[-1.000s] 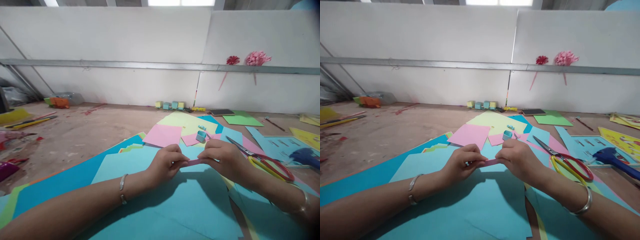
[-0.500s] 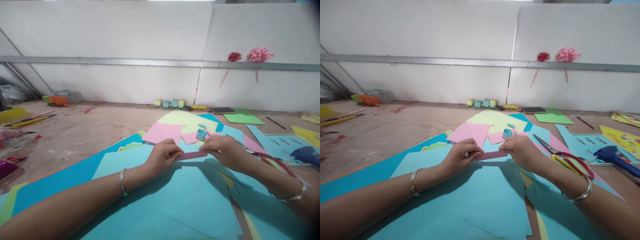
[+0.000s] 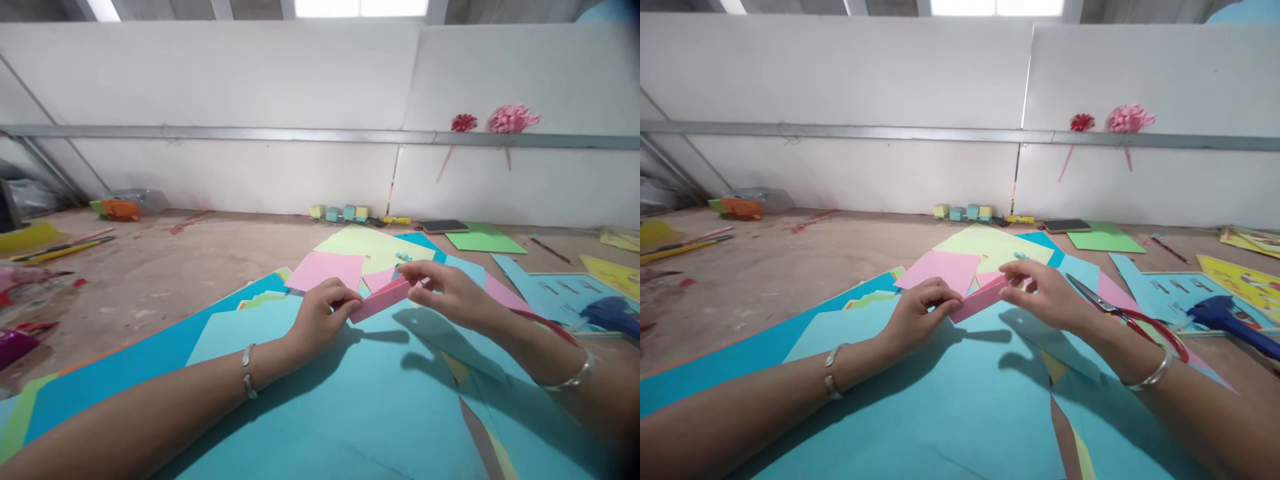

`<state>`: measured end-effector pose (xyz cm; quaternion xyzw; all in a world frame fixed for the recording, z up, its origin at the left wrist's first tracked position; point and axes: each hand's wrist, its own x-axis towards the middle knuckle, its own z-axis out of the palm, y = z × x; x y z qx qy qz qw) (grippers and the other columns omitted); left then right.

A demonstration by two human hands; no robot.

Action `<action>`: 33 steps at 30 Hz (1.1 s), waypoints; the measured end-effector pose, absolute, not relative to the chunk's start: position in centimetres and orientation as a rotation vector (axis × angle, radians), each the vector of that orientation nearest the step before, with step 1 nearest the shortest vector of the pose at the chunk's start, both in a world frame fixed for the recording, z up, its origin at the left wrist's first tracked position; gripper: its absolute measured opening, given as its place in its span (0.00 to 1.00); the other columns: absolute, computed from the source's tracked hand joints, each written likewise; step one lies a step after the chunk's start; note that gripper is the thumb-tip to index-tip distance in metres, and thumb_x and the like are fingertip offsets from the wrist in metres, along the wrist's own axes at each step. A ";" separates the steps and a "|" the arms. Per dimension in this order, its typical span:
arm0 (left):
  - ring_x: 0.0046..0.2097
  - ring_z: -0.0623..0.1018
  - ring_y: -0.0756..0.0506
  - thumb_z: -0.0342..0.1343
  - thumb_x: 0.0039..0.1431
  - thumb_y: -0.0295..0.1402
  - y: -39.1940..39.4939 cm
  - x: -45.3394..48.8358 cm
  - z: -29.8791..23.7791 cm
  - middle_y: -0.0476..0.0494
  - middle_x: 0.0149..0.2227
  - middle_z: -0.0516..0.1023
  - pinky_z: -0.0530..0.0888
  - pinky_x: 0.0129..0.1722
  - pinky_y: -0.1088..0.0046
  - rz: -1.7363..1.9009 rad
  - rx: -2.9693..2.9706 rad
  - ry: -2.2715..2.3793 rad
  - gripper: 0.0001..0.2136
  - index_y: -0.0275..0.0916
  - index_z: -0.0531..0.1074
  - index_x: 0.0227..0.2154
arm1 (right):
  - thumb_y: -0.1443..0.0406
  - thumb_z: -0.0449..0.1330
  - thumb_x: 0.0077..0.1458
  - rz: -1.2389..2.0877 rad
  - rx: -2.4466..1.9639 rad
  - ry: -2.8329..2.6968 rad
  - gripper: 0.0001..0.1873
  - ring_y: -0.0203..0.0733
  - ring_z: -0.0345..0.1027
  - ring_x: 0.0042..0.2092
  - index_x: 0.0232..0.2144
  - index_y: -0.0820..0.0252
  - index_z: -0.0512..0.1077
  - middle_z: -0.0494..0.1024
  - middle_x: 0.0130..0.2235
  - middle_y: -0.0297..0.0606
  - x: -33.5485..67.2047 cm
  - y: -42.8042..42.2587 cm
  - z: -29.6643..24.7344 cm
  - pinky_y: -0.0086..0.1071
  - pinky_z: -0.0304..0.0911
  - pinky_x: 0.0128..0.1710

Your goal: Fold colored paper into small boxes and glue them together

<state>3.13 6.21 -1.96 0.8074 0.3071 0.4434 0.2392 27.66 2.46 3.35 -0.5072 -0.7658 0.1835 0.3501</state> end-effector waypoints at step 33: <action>0.28 0.75 0.51 0.59 0.60 0.30 2.2 3.7 0.1 0.46 0.28 0.74 0.73 0.26 0.78 1.354 2.200 0.437 0.05 0.39 0.80 0.35 | 0.59 0.59 0.60 0.227 -0.895 -2.047 0.13 0.33 0.65 0.27 0.29 0.61 0.73 0.75 0.26 0.35 23.3 -1.5 1.3 0.27 0.61 0.27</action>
